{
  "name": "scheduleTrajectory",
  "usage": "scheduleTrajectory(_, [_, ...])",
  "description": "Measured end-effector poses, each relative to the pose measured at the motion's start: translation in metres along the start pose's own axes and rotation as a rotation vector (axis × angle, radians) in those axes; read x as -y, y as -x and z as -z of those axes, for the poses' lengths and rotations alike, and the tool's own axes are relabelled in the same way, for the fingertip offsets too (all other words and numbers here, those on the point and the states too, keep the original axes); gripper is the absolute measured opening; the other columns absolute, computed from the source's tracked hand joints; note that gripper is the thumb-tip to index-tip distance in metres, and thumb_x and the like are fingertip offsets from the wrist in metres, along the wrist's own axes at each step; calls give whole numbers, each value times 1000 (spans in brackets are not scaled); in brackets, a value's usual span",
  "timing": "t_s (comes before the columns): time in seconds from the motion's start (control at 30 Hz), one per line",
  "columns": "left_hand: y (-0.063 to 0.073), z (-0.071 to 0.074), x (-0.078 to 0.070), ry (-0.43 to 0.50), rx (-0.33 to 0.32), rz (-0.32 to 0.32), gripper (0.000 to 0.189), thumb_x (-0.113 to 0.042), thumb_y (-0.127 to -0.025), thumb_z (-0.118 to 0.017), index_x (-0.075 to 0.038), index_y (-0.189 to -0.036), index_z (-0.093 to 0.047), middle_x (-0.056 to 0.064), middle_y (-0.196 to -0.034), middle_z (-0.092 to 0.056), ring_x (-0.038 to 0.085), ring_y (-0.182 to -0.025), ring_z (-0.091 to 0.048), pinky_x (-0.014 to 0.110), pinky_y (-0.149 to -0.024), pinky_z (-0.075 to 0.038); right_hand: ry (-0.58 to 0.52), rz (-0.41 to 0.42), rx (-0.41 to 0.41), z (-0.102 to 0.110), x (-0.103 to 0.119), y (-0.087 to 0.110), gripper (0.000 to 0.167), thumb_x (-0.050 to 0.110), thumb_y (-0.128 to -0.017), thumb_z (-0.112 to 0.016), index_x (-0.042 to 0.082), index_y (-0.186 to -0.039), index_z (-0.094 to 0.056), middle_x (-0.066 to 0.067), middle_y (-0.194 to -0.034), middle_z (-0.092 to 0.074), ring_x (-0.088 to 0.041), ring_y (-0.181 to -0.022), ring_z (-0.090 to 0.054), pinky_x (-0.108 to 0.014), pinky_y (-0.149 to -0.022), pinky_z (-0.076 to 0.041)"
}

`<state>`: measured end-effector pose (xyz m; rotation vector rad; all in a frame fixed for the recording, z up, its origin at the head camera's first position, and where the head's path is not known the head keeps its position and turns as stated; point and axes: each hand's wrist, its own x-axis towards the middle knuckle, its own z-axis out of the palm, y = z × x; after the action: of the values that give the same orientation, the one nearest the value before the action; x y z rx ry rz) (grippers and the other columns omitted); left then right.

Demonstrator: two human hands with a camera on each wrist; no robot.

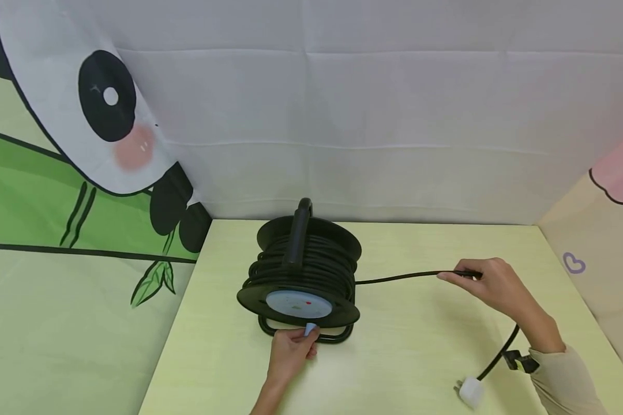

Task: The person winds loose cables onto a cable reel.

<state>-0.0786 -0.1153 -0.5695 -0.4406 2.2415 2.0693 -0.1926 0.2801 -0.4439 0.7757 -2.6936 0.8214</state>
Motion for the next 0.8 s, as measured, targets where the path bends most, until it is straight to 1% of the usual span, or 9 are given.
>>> scheduleTrajectory(0.13, [-2,10,1,-10,-17,16,21,-9,-92,-77,12,-92,-76,25,-71,-70,26,-59,-71,37,-57,-62,1,0,-5,2,0,1,26,20,-86,-85,31,-72,-66,21,-58,-38,2,-52,-30,-20,-49,-28])
scheduleTrajectory(0.17, [-3,13,4,-4,-20,18,22,-11,-92,-78,11,-92,-77,23,-70,-71,22,-58,-70,35,-57,-62,1,-1,-4,2,1,1,26,20,-86,-85,31,-72,-65,21,-58,-38,2,-52,-31,-20,-48,-28])
scheduleTrajectory(0.27, [-4,19,3,-1,-31,24,23,-11,-91,-79,12,-91,-76,23,-69,-70,18,-57,-68,32,-56,-61,1,-6,-1,3,2,1,25,20,-86,-85,31,-72,-66,21,-58,-39,2,-52,-31,-20,-49,-29])
scheduleTrajectory(0.5, [-5,33,0,-1,-65,43,25,-11,-91,-79,13,-89,-75,21,-68,-70,15,-54,-65,28,-55,-59,-2,-8,-3,5,2,3,25,18,-85,-85,30,-73,-67,21,-58,-41,3,-52,-33,-19,-48,-30])
scheduleTrajectory(0.7, [-6,46,-4,-5,-108,74,27,-13,-92,-79,13,-90,-75,17,-68,-71,16,-56,-67,30,-57,-61,-7,-11,-1,5,1,6,26,18,-85,-86,31,-72,-66,21,-59,-40,3,-53,-33,-18,-49,-31])
scheduleTrajectory(0.8, [-6,53,-7,-11,-130,85,27,-14,-92,-78,13,-90,-76,16,-68,-71,15,-56,-66,29,-57,-61,-10,-7,-4,5,1,7,27,18,-84,-86,31,-72,-66,22,-59,-39,3,-53,-33,-18,-49,-30])
